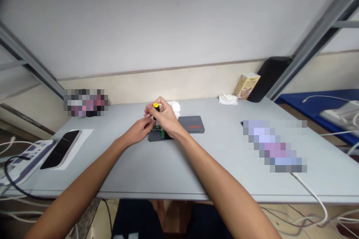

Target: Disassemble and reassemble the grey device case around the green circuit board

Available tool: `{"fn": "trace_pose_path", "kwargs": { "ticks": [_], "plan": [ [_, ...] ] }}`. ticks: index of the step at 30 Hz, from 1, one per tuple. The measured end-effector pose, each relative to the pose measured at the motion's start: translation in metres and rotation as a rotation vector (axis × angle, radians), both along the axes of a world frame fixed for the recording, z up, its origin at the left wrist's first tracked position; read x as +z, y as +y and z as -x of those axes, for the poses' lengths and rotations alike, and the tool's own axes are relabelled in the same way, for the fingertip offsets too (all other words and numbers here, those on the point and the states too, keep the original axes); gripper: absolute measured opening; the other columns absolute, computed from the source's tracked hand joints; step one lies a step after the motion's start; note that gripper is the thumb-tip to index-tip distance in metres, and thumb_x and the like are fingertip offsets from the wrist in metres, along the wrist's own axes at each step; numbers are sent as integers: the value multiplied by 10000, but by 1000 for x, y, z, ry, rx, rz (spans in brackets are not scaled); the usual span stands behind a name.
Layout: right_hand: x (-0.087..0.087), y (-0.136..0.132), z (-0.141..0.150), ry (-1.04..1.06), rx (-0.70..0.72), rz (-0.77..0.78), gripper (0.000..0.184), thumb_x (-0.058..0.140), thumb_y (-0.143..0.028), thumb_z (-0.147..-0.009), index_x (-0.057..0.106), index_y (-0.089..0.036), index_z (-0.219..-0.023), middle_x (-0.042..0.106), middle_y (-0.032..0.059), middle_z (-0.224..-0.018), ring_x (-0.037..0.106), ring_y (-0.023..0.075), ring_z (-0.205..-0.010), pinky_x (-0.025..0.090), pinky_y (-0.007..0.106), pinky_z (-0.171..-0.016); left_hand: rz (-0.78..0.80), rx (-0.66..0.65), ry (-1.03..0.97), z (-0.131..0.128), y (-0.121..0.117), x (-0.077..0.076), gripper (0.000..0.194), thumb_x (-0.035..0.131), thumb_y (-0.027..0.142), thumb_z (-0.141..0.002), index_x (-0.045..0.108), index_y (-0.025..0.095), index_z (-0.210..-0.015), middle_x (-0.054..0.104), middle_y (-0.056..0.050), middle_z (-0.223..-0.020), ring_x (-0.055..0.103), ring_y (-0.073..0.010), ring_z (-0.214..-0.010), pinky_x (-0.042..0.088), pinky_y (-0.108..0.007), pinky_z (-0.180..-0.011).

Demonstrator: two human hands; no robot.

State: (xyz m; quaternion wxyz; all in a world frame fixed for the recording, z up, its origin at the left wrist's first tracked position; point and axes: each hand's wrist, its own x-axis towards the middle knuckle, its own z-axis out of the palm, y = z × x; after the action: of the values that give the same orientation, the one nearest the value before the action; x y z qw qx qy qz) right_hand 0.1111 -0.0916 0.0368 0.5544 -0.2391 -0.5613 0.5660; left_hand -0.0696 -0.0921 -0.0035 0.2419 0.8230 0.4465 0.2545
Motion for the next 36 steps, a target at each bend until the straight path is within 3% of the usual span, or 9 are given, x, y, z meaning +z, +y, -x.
{"fn": "trace_pose_path", "kwargs": {
  "ticks": [5, 11, 15, 18, 20, 25, 28, 31, 36],
  "plan": [
    [3, 3, -1, 22, -35, 30, 548, 487, -774, -940, 624, -257, -1058, 525, -23, -750, 521, 151, -688, 468, 305, -691, 3, 4, 20, 0, -1, 0, 288, 423, 339, -1053, 574, 204, -849, 611, -6, -849, 554, -170, -757, 419, -291, -730],
    [1, 4, -3, 15, -72, 11, 485, 778, -680, -796, 570, -249, -876, 636, -9, -803, 608, 156, -787, 492, 314, -775, 3, 7, 27, 0, -1, 0, 292, 415, 360, -1062, 581, 205, -878, 623, -17, -849, 571, -185, -781, 430, -303, -751],
    [2, 6, -4, 25, -86, 29, 517, 638, -768, -861, 582, -263, -956, 470, -69, -627, 487, 138, -600, 437, 303, -649, 4, 5, 28, 0, 1, -2, 287, 417, 340, -1057, 586, 198, -874, 631, -27, -877, 574, -185, -797, 434, -307, -763],
    [4, 6, -6, 41, -5, 24, 548, 542, -756, -925, 671, -246, -1082, 568, -18, -767, 560, 151, -720, 469, 308, -713, -3, 2, 14, 0, 2, -3, 301, 420, 337, -1052, 594, 195, -851, 619, -19, -862, 561, -174, -769, 428, -295, -742],
    [5, 5, -7, 19, 26, 20, 475, 648, -690, -896, 687, -230, -1008, 643, 10, -862, 608, 156, -808, 485, 306, -763, -6, -4, 7, 0, 2, -2, 299, 434, 334, -1044, 601, 192, -841, 619, -14, -845, 561, -169, -755, 425, -288, -733],
    [5, 0, -6, 19, -59, 59, 523, 834, -622, -759, 474, -255, -851, 632, -42, -740, 594, 136, -679, 453, 285, -673, 0, 1, 18, 1, 2, -1, 294, 444, 332, -1038, 632, 189, -862, 627, -10, -818, 552, -162, -723, 416, -280, -710],
    [4, 4, -8, -4, -108, 29, 485, 719, -697, -834, 523, -268, -947, 496, -83, -645, 483, 123, -595, 408, 275, -621, -5, 13, 24, 2, 2, -2, 278, 438, 326, -1040, 643, 193, -908, 647, -17, -875, 568, -167, -756, 425, -284, -738],
    [2, 10, -12, 35, -50, 22, 472, 572, -700, -936, 628, -266, -1114, 559, -36, -782, 551, 136, -730, 456, 282, -723, -2, 21, 33, 2, 2, -2, 296, 430, 340, -1048, 638, 193, -898, 646, -19, -882, 573, -171, -771, 428, -287, -748],
    [-2, 11, -12, 36, -42, 83, 464, 707, -676, -856, 572, -233, -823, 585, -27, -769, 602, 139, -760, 473, 288, -767, -9, 2, 19, 1, 2, -1, 310, 446, 347, -1041, 654, 187, -877, 634, -15, -856, 555, -161, -741, 420, -277, -719]
  ]
}}
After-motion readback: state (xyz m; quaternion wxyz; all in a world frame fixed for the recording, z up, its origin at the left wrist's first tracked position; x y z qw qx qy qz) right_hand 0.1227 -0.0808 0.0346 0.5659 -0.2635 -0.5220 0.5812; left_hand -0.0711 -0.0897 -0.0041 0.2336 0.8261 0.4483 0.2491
